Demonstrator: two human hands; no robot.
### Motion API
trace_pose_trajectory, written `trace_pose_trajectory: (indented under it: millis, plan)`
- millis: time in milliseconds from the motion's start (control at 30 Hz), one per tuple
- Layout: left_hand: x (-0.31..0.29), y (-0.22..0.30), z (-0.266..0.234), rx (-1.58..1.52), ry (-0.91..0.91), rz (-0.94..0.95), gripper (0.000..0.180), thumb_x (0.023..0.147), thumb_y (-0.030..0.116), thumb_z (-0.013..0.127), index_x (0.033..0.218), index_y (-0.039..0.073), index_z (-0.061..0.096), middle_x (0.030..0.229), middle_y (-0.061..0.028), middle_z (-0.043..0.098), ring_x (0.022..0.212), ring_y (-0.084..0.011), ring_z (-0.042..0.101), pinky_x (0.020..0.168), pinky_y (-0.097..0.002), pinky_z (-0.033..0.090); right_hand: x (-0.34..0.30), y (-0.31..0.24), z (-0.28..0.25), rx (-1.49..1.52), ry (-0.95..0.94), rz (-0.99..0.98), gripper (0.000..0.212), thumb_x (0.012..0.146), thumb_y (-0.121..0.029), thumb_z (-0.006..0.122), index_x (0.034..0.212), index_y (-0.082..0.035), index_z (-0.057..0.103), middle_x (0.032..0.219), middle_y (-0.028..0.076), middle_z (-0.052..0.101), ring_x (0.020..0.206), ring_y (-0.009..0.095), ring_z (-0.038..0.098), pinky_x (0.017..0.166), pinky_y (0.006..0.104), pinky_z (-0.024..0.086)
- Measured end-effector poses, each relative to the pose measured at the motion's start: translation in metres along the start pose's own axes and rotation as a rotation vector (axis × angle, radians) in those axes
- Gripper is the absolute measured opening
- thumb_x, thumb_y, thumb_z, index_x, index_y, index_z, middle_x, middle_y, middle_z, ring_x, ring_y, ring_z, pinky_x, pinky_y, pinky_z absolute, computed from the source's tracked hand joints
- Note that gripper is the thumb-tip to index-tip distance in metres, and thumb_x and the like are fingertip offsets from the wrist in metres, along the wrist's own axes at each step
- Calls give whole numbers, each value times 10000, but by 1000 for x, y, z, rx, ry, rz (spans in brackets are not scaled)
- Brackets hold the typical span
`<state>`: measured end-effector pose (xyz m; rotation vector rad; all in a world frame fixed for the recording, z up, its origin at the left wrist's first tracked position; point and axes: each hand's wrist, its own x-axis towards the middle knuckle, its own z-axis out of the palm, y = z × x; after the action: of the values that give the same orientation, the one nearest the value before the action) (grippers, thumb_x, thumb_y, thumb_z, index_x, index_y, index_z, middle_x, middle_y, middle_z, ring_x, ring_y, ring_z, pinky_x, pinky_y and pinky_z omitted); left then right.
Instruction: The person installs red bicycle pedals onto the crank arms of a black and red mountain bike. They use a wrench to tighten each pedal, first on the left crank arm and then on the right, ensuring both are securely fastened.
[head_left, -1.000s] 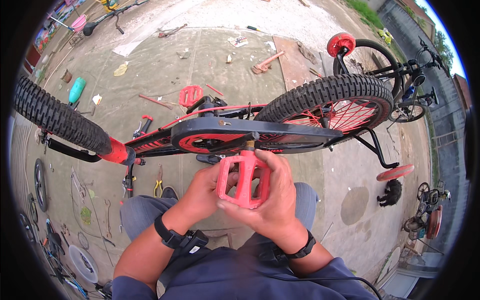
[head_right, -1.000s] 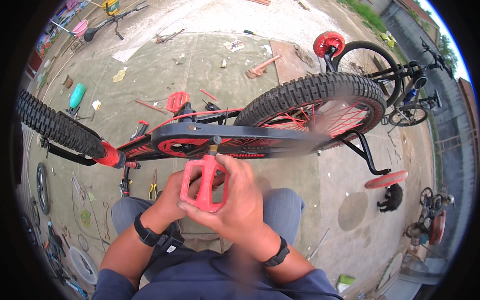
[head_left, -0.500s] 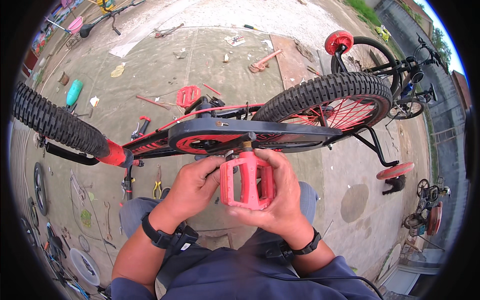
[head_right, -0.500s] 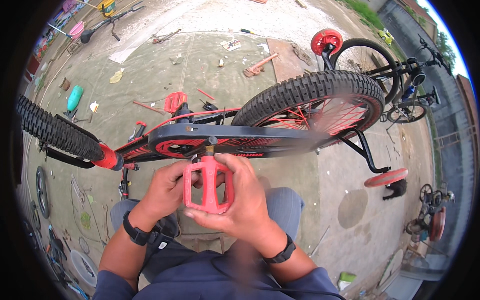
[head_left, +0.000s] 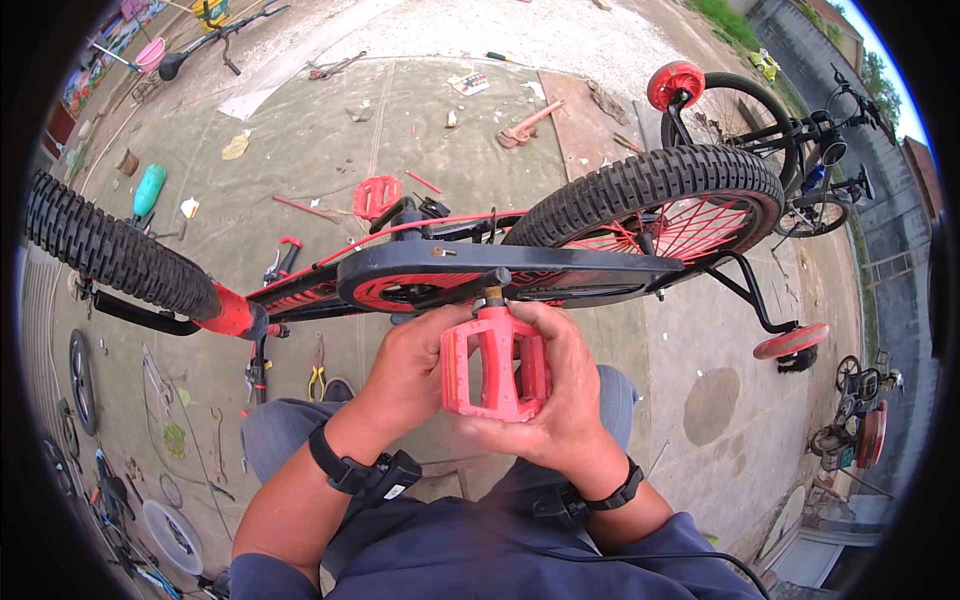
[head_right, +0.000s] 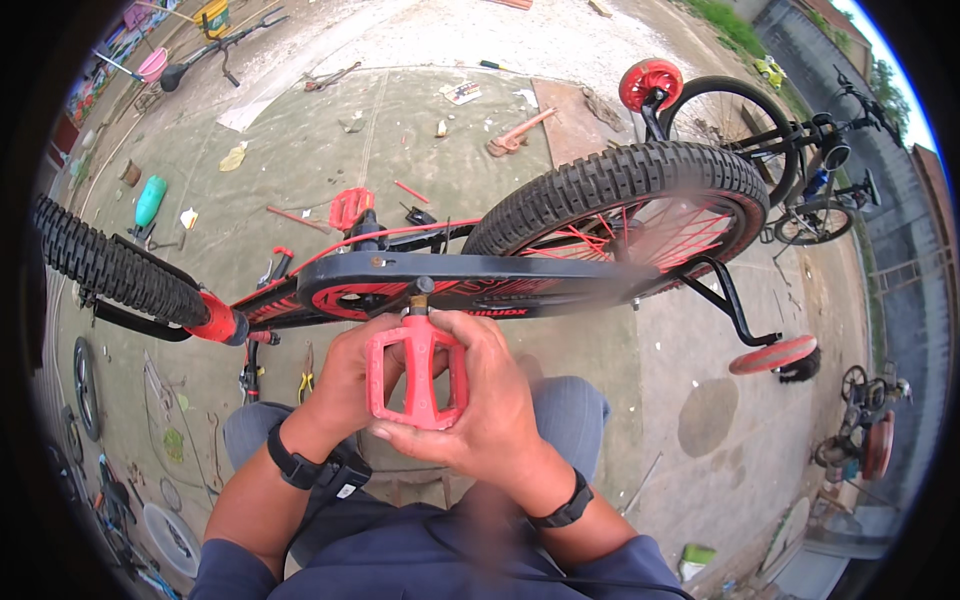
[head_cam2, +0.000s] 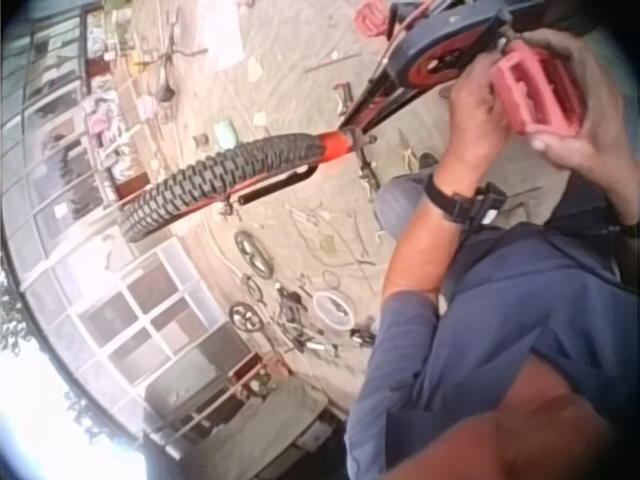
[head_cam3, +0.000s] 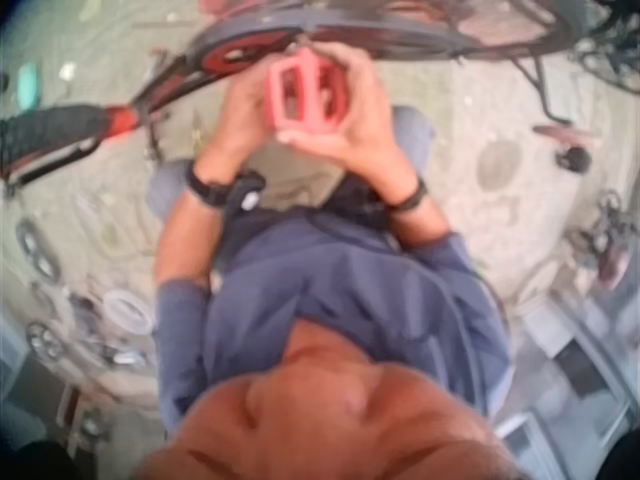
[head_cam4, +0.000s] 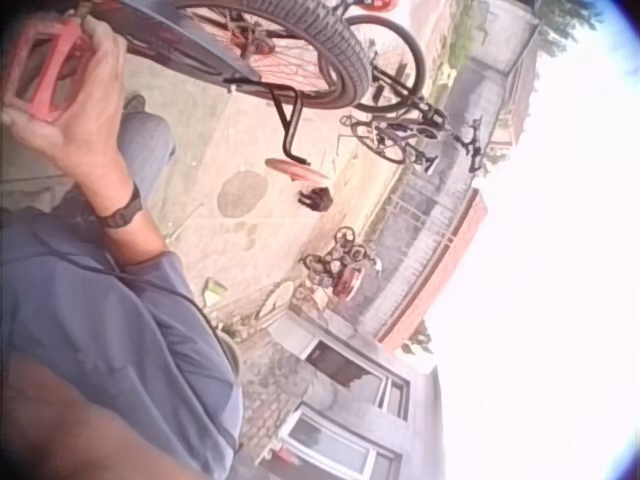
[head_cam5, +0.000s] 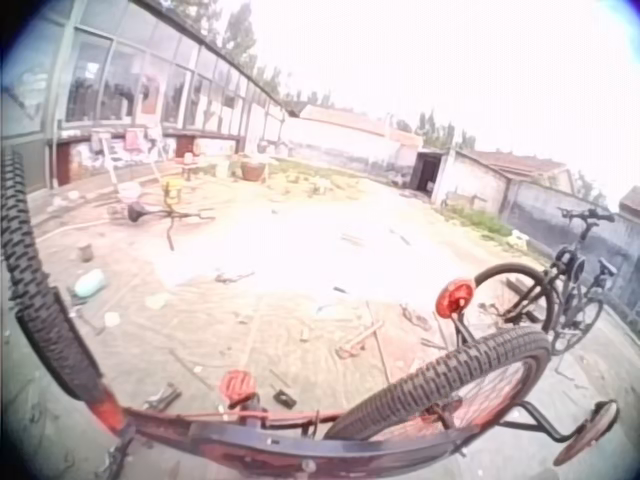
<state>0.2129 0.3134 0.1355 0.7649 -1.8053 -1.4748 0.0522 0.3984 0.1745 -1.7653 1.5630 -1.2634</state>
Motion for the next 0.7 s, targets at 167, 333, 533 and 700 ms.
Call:
trace_pose_trajectory:
  millis: [167, 333, 533, 700]
  plan:
    - [1, 10, -19, 354, 26, 139, 272, 870, 44, 684, 1141, 36, 665, 985, -152, 691, 850, -324, 694, 717, -386, 549, 0, 1, 1, 21, -4, 12, 1016, 593, -359, 951, 1369, 18, 413, 1236, 194, 558, 1113, 348, 585, 939, 434, 500]
    - [12, 54, -46, 894, -9, 321, 195, 826, 88, 687, 1018, 73, 659, 767, -98, 563, 718, -314, 621, 597, -436, 479, -5, 6, 6, 87, 29, 36, 1016, 603, -357, 952, 1368, 24, 402, 1231, 205, 547, 1092, 335, 598, 923, 421, 509]
    - [17, 83, -60, 1076, -85, 299, 186, 819, 84, 719, 996, 58, 671, 766, -98, 566, 730, -312, 614, 609, -433, 455, -1, 0, 6, 49, 16, -7, 1013, 610, -336, 951, 1374, 26, 393, 1231, 206, 539, 1089, 336, 600, 916, 416, 515]
    - [-4, 33, -49, 673, 56, 203, 160, 893, 114, 686, 1039, 54, 662, 882, -131, 666, 811, -332, 669, 669, -418, 518, -5, 4, 7, 68, 29, 47, 1030, 599, -337, 963, 1390, 22, 411, 1275, 164, 558, 1134, 242, 617, 941, 371, 523]
